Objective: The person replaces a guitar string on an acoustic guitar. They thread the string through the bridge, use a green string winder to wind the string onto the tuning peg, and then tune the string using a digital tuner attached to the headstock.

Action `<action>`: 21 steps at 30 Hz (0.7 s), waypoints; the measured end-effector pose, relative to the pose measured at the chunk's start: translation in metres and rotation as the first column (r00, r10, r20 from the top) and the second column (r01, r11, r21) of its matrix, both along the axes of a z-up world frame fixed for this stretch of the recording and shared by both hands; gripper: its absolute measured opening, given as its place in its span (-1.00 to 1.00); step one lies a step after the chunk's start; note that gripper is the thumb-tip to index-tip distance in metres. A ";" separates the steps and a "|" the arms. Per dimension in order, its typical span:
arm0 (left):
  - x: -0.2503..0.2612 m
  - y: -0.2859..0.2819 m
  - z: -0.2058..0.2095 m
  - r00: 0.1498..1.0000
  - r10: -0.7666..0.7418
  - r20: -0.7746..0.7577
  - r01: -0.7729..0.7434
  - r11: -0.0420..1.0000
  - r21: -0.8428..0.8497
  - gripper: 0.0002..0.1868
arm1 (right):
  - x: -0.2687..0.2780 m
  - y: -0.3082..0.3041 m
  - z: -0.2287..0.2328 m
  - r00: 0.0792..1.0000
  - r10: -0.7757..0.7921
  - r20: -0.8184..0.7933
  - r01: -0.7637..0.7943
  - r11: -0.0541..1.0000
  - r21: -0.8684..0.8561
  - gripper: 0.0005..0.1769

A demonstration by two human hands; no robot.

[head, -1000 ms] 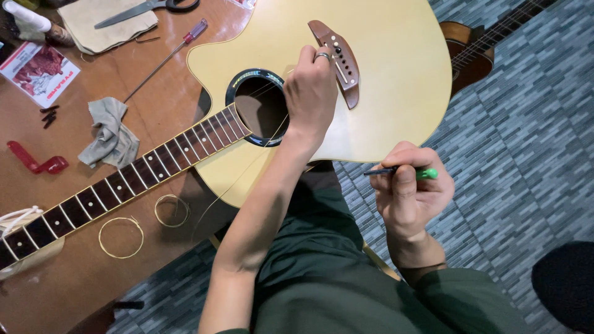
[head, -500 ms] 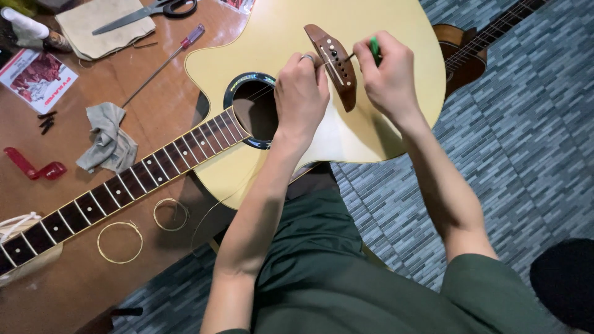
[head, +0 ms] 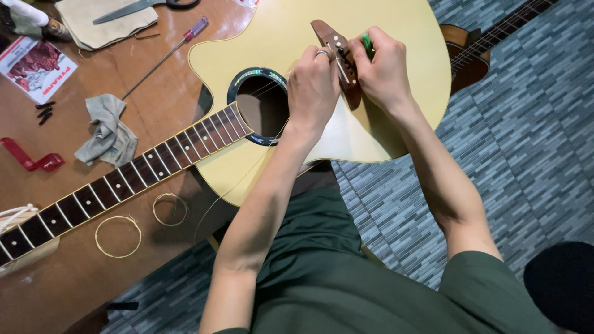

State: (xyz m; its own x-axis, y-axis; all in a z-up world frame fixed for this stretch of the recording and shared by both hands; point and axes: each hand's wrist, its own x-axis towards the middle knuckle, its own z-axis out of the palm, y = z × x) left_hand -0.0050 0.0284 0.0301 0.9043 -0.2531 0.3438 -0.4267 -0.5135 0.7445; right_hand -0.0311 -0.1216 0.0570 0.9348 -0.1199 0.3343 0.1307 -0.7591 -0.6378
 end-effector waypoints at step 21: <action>0.002 -0.003 -0.001 1.000 -0.003 0.014 0.003 1.000 -0.015 -0.84 | 0.007 -0.008 -0.007 0.990 0.124 -0.060 -0.130 0.987 -0.090 -0.75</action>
